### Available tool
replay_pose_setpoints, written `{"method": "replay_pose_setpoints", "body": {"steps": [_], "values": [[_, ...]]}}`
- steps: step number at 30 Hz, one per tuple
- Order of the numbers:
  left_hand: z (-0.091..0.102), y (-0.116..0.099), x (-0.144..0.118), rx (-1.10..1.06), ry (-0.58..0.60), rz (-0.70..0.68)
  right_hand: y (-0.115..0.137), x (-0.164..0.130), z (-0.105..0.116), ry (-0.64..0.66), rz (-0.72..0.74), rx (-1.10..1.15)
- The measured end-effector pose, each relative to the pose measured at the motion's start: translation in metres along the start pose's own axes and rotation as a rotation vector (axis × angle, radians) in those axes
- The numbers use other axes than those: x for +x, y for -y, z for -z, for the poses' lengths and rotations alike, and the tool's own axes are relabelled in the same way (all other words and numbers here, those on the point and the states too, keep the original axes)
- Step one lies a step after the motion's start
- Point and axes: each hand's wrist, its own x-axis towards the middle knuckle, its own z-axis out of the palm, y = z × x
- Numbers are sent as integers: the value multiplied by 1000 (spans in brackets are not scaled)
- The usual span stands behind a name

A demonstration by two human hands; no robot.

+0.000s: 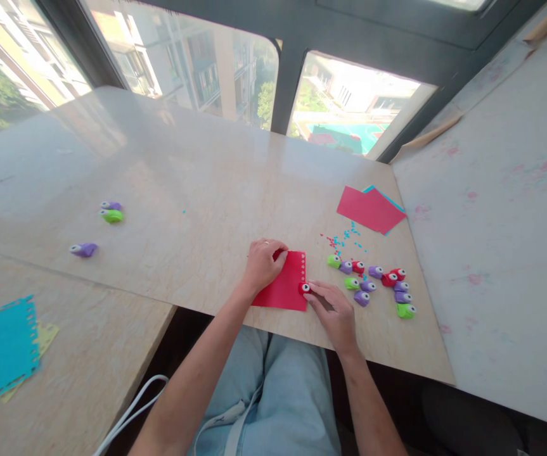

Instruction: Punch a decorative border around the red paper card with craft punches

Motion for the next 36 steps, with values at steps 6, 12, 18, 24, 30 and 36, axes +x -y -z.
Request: {"method": "replay_pose_setpoints", "body": {"steps": [6,12,18,24,30,36], "values": [[0,1,0,-6,8,-11,1,0,1,7,6,-1],[0,1,0,-3,13,-4,3,-1,2,9,-6,-7],[1,0,1,-10,15,-1,3,-1,1,14,1,-16],[2,-1,2,-17,13,-8,4,0,2,23,-11,-23],[1,0,2,-14,16,-8,4,1,2,21,-18,-14],[0,1,2,-11,2,-11,4,0,3,21,-94,57]]}}
